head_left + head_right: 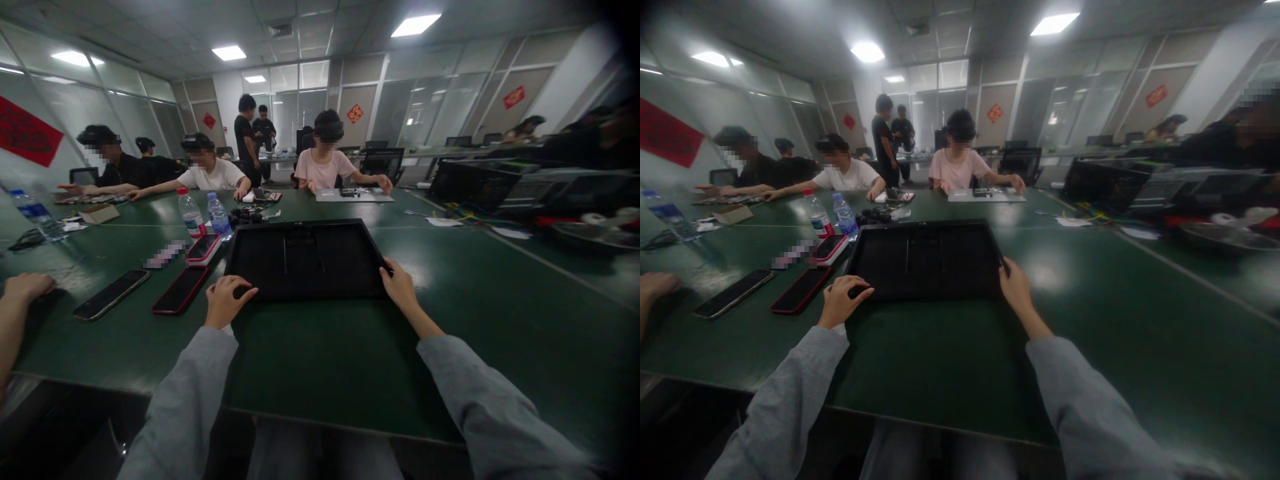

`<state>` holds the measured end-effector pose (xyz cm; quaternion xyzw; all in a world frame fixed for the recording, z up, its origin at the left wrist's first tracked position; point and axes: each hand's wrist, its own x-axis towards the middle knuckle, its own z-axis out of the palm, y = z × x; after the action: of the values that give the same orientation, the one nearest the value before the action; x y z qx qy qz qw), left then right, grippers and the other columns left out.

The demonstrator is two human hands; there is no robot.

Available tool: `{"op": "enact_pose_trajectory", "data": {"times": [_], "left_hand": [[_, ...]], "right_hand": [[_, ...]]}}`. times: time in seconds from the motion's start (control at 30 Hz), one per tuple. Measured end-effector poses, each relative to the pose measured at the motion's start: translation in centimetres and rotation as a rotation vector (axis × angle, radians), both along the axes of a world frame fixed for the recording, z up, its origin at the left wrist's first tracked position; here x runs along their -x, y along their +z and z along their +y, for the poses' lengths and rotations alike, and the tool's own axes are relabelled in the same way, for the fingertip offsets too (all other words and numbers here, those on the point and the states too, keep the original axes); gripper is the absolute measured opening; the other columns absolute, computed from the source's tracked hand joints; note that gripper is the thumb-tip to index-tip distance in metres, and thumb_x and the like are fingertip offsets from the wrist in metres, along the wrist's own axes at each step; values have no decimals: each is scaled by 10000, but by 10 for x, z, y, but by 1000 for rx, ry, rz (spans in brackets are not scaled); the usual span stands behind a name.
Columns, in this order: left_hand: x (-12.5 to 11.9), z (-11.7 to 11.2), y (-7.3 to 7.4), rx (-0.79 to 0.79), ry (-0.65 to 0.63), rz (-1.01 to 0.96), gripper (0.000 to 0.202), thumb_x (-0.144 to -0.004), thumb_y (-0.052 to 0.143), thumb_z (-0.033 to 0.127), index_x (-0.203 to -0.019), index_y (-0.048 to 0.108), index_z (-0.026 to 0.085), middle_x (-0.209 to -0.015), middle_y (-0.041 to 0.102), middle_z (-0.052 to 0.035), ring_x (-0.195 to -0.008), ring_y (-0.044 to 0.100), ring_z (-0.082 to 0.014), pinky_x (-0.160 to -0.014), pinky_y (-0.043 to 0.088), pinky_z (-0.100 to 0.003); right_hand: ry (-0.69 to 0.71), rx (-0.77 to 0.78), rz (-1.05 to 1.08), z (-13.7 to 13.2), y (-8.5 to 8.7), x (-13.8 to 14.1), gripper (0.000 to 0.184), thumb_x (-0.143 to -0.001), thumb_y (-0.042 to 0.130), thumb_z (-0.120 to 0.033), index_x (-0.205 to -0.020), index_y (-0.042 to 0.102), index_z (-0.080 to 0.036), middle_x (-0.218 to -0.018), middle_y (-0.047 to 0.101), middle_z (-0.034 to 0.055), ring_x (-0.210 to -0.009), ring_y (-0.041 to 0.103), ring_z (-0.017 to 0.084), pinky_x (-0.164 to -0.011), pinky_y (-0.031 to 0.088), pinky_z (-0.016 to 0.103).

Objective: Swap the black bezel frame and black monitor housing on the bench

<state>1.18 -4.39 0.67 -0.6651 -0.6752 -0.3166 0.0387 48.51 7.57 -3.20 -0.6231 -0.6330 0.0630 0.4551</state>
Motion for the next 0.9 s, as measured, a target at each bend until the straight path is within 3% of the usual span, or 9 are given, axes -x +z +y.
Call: {"op": "enact_pose_trajectory", "data": {"times": [0.1, 0.17, 0.33, 0.7, 0.8, 0.9], "left_hand": [[10, 12, -6, -100, 193, -74, 479, -894, 594, 543, -1293, 636, 282, -1378, 591, -111, -1305, 488, -302, -1044, 376, -487], [22, 21, -11, -64, 282, -174, 590, -884, 594, 547, -1375, 576, 220, -1391, 577, -152, -1287, 519, -312, -1007, 432, -458], [49, 41, -22, 131, 263, -312, 515, -886, 583, 512, -1284, 651, 194, -1199, 712, -119, -1086, 660, -263, -928, 486, -360], [61, 64, -20, 168, 201, -289, 483, -881, 510, 583, -1036, 752, 195, -924, 752, -72, -921, 677, -265, -782, 482, -312], [56, 62, -18, 153, 221, -255, 443, -888, 517, 545, -1033, 757, 202, -872, 751, -63, -902, 677, -271, -768, 482, -315], [52, 59, -15, 146, 229, -227, 448, -909, 498, 532, -1096, 753, 215, -945, 761, -81, -938, 681, -283, -794, 482, -332]], "right_hand": [[-24, 8, 21, -1, 1, 2, 484, -877, 476, -354, -1290, 618, -147, -1230, 684, 155, -1111, 649, 310, -1000, 491, 500], [-38, 21, 32, -1, 1, 3, 485, -871, 483, -359, -1285, 615, -143, -1190, 698, 162, -1078, 659, 316, -965, 508, 494], [-41, 8, 58, 0, -1, 3, 453, -862, 506, -394, -1237, 625, -170, -1127, 711, 154, -1027, 667, 305, -929, 523, 475], [-6, 23, 17, 3, -5, -2, 448, -881, 464, -392, -1256, 589, -181, -1203, 686, 156, -1088, 650, 306, -963, 505, 487], [-17, 35, -22, 6, -7, -6, 453, -884, 476, -410, -1263, 597, -194, -1201, 690, 146, -1073, 657, 311, -954, 509, 491], [-20, 46, -61, 9, -7, -11, 467, -880, 489, -419, -1276, 603, -198, -1176, 701, 141, -1066, 662, 316, -944, 515, 492]]}}
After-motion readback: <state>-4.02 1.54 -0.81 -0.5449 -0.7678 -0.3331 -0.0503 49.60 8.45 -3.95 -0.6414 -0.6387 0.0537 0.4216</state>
